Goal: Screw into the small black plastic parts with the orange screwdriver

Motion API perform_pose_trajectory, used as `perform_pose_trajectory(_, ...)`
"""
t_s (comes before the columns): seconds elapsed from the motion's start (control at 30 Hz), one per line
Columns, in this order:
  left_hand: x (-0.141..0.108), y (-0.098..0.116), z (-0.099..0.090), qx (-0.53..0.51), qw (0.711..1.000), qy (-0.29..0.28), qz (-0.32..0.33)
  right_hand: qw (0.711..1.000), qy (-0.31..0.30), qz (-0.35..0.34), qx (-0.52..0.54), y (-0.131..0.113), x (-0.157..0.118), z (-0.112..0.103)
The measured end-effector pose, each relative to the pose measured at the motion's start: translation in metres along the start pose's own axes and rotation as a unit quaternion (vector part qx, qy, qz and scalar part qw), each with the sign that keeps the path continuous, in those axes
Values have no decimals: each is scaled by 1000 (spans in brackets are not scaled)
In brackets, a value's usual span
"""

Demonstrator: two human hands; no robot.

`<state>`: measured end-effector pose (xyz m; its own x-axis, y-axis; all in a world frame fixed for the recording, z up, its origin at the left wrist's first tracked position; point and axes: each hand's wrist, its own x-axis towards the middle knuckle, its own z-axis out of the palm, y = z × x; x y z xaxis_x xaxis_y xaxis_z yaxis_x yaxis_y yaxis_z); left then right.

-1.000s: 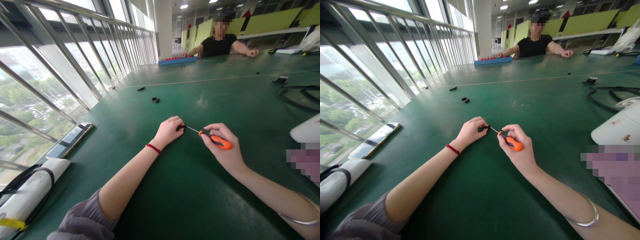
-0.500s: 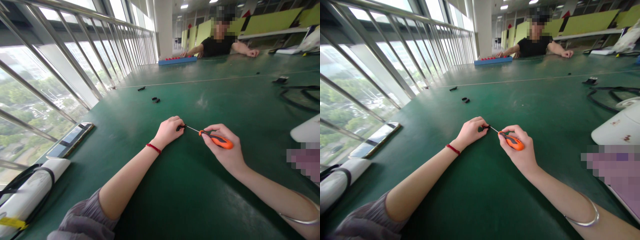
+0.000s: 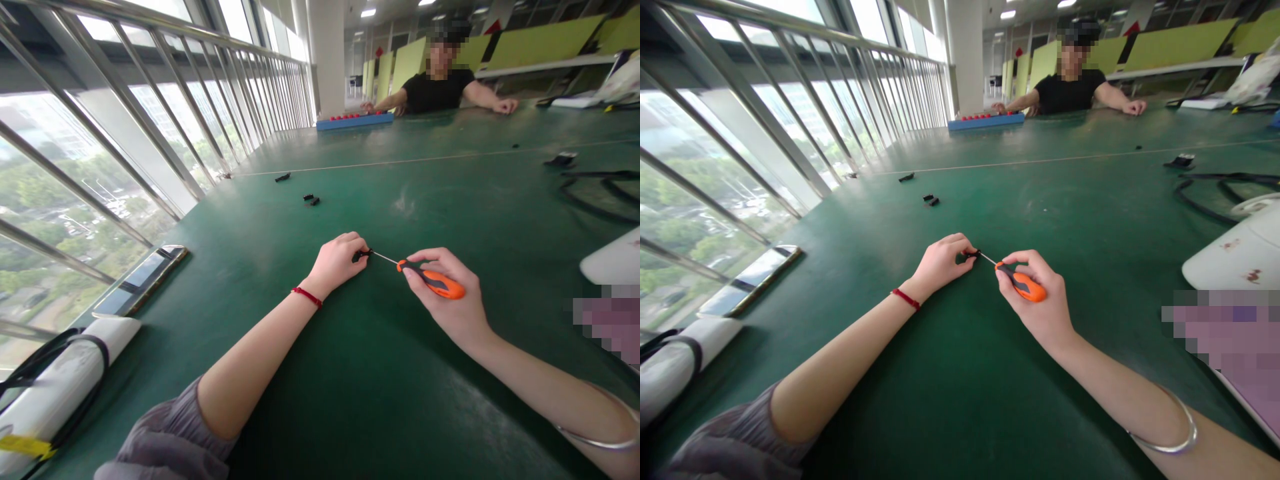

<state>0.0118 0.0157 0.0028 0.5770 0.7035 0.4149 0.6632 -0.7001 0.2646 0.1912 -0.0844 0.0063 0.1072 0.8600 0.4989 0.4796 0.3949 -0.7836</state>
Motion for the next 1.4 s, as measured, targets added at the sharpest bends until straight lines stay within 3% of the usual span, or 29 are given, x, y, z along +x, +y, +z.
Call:
perform_pose_trajectory(0.17,0,-1,1,-4,1000,2,2,995,65,-69,-11,3,2,2)
perform_pose_trajectory(0.4,0,-1,1,2,1000,-1,2,1000,-9,-12,4,-1,0,1)
perform_pose_trajectory(0.63,0,-1,1,0,1000,-1,0,997,61,-54,-14,1,1,2)
perform_pose_trajectory(0.83,0,-2,2,-17,1000,6,-7,999,19,-8,-39,3,0,2)
perform_pose_trajectory(1.03,0,-5,2,-36,999,6,-5,997,64,-46,-5,0,2,2)
perform_pose_trajectory(1.23,0,-4,1,-33,999,3,-12,1000,3,-5,-5,-2,0,1)
perform_pose_trajectory(1.4,0,-4,1,-30,999,3,-15,997,57,-56,-6,1,1,2)
